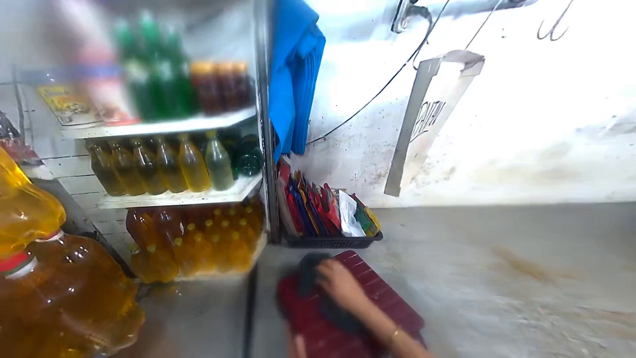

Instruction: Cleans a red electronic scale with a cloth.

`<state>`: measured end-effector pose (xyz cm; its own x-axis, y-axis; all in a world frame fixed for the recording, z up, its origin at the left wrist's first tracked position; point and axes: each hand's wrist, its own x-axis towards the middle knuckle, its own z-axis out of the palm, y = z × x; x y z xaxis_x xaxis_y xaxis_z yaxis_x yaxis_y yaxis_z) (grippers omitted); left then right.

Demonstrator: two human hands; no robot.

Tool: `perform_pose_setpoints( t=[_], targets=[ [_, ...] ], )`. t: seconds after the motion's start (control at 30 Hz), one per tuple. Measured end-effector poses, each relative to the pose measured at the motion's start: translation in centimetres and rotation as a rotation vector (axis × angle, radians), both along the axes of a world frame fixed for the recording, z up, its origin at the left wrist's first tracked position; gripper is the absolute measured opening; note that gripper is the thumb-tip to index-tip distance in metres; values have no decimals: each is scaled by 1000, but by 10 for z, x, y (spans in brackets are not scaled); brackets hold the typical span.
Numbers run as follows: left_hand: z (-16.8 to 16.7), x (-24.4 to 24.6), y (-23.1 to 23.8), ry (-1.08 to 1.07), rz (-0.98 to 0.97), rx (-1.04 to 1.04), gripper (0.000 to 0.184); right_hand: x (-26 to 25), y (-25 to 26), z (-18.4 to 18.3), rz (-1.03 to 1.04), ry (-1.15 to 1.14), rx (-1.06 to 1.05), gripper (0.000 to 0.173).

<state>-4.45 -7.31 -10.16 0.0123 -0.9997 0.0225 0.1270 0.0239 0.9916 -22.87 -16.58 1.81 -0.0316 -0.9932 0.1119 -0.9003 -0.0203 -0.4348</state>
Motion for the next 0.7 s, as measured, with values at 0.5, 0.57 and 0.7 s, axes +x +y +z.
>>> perform_pose_setpoints(
  t=[0.5, 0.57, 0.7],
  targets=[
    [11, -9, 6, 98, 37, 110, 73, 28, 7, 12, -15, 36, 40, 41],
    [12, -10, 5, 96, 35, 120, 76, -38, -1, 9, -263, 29, 45, 44],
    [10, -9, 2, 108, 17, 120, 76, -47, -8, 9, -396, 43, 62, 46]
  ],
)
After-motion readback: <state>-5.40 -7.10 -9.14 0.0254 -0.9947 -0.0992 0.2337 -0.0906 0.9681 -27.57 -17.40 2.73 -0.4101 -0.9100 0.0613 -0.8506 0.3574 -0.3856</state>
